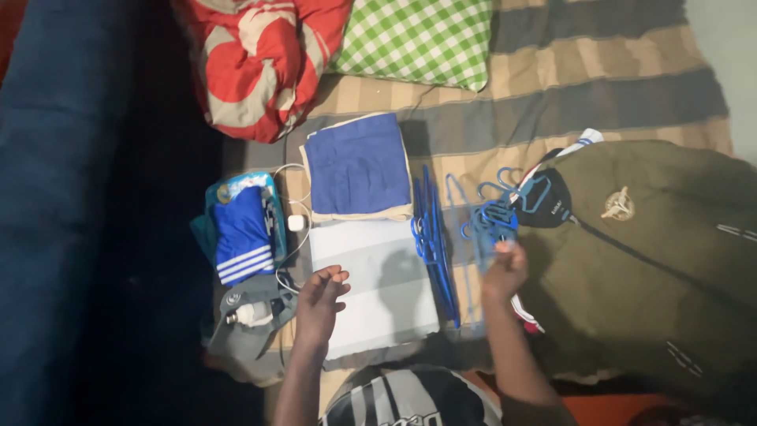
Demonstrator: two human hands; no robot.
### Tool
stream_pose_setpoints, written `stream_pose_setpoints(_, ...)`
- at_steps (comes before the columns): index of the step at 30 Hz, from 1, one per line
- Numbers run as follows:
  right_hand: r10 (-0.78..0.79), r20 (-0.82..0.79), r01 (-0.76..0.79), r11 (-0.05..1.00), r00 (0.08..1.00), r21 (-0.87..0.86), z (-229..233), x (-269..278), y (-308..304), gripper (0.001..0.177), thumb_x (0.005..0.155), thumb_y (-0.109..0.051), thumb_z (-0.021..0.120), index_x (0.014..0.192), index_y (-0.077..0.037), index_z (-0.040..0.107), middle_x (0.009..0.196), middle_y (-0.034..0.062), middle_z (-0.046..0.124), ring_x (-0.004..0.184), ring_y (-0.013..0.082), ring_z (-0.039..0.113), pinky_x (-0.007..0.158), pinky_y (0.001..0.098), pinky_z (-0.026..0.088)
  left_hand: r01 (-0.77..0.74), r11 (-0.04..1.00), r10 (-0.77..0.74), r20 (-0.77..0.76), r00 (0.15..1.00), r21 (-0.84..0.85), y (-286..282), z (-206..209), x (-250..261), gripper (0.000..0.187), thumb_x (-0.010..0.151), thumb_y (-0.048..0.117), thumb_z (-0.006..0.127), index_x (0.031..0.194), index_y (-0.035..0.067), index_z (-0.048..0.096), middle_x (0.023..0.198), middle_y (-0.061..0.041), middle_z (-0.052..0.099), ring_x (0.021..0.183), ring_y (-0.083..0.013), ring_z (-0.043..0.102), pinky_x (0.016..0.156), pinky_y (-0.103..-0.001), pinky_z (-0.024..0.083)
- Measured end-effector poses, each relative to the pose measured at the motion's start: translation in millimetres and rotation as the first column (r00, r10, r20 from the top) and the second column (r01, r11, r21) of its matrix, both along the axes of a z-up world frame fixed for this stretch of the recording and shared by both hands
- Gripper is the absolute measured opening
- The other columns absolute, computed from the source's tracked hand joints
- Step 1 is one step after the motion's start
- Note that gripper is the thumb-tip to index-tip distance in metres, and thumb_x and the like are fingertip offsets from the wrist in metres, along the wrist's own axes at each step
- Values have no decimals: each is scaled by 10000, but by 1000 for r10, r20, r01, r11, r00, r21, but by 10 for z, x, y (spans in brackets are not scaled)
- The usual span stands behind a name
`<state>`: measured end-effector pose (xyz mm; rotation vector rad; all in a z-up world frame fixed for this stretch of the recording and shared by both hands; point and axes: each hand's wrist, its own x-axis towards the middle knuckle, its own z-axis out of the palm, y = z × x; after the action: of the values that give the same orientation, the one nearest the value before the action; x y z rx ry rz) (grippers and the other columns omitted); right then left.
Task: Folding clothes and putting them into a shelf.
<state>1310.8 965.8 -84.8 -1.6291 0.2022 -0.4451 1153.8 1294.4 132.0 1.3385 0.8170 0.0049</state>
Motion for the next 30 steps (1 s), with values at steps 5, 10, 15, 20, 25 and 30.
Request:
stream_pose_setpoints(5, -43, 76, 38, 998, 996, 56, 2093, -62, 200, 307, 1125, -238, 515, 1353, -44, 582, 1012, 52, 702, 873, 100, 621, 767, 233, 521, 27, 1000, -28, 124, 992, 9, 141, -79, 316, 436, 946, 285, 711, 1304, 53, 625, 1144, -85, 702, 990, -178, 674, 757, -330, 526)
stream_pose_setpoints(10, 133, -65, -95, 905, 989, 414, 2626, -290, 377, 389, 1058, -313, 607, 1348, -58, 558, 1001, 77, 671, 882, 209, 712, 720, 327, 586, 174, 972, -107, 360, 927, -158, 49, 222, 548, 614, 890, 295, 723, 1420, 138, 456, 1320, -68, 642, 1149, -160, 648, 866, -383, 572)
stream_pose_setpoints(15, 315, -205, -205, 882, 927, 425, 2783, -630, 640, 440, 1012, -329, 604, 1366, -69, 571, 1046, 110, 707, 916, 228, 724, 738, 342, 592, 267, 800, -59, 372, 926, -537, -121, 106, 431, 437, 1009, 248, 638, 1356, 13, 518, 1338, -302, 646, 1097, -324, 701, 905, -479, 605)
stream_pose_setpoints(20, 672, -513, -765, 643, 535, 45, 2289, -899, 538, 400, 920, -230, 775, 1231, 9, 699, 1023, 81, 694, 976, 135, 637, 852, 287, 529, 108, 651, 206, 312, 927, -751, 18, 199, 194, 437, 949, 278, 598, 1340, 117, 489, 1278, -182, 636, 1052, -364, 690, 843, -570, 596)
stream_pose_setpoints(25, 523, -740, -748, 663, 423, 40, 2137, -933, 753, 379, 874, -259, 764, 1192, -66, 690, 875, 13, 690, 755, 97, 641, 672, 259, 554, 81, 651, 296, 350, 889, -755, 188, 40, 139, 425, 965, 248, 632, 1340, 112, 485, 1255, -167, 640, 1122, -351, 675, 896, -562, 587)
stream_pose_setpoints(30, 489, -689, -499, 841, 534, 210, 2361, -759, 902, 286, 949, -285, 678, 1143, -85, 745, 683, -45, 506, 520, 62, 446, 458, 241, 382, -118, 812, 280, 203, 938, -572, 461, -405, 17, 404, 979, 250, 630, 1352, 126, 535, 1291, -113, 660, 1138, -285, 651, 839, -457, 550)
